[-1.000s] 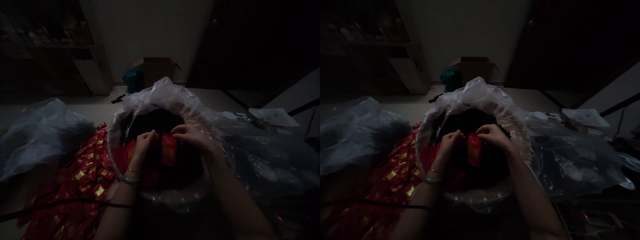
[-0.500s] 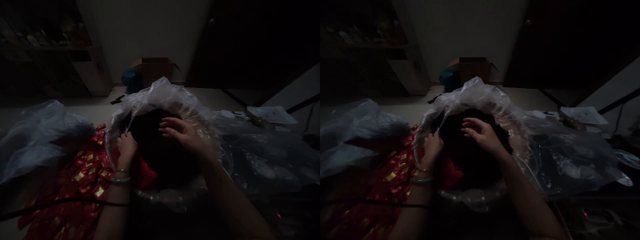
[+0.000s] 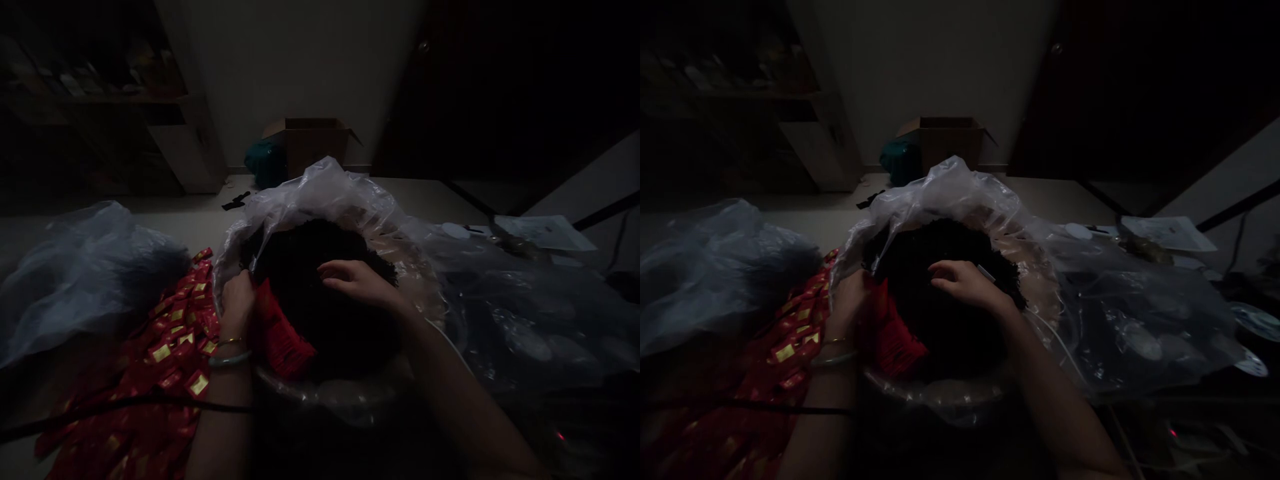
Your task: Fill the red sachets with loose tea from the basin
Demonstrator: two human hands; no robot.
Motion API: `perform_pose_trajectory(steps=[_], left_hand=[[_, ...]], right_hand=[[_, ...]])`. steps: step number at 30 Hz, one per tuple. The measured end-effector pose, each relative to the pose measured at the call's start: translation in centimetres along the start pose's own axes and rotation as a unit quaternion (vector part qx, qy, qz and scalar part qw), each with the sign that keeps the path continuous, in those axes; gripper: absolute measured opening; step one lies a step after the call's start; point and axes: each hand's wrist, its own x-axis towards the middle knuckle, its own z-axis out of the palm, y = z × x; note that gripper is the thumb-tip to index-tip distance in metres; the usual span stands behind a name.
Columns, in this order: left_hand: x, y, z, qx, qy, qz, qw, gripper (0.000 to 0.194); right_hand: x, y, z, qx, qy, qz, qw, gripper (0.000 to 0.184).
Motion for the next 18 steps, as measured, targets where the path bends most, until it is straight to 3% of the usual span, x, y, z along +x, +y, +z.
perform_pose_trajectory(steps=[3,5,8,10,12,14,18], left_hand=[[0.1,0.3,-0.6,-0.048,0.018,-0.013,0.999,0.035],[0.2,0.5,-1.1,-0.168,0.032,-0.031,0.985,0.042],[-0.1,1.3,-1.6,-0.42,0.001,-0.051,0.906,0.044],[-0.5,2.3,-1.8,-0.517,-0.025,-0.052,0.854,0.04],[-1.2,3.5,-1.8,-0.551,-0.026,-0.044,0.833,0.032],[-1.8,4.6,-1.4,-0.57,-0.063,-0.037,0.818,0.029],[-2.4,6.0,0.0,-0.589,-0.116,-0.006,0.8,0.024]], right_hand=[[0.2,0.4,0.0,-0.011,0.01,-0.002,1.0,0.025],[0.4,0.6,0.1,-0.018,0.023,0.0,1.0,0.024],[0.7,0.9,0.6,0.003,0.059,0.005,0.998,0.027],[0.9,1.0,1.2,0.023,0.095,-0.007,0.995,0.036],[0.9,0.8,1.8,0.019,0.129,-0.044,0.991,0.05],[0.9,0.5,2.4,-0.02,0.148,-0.097,0.984,0.057],[1.0,0.7,3.3,-0.16,0.164,-0.183,0.956,0.047]])
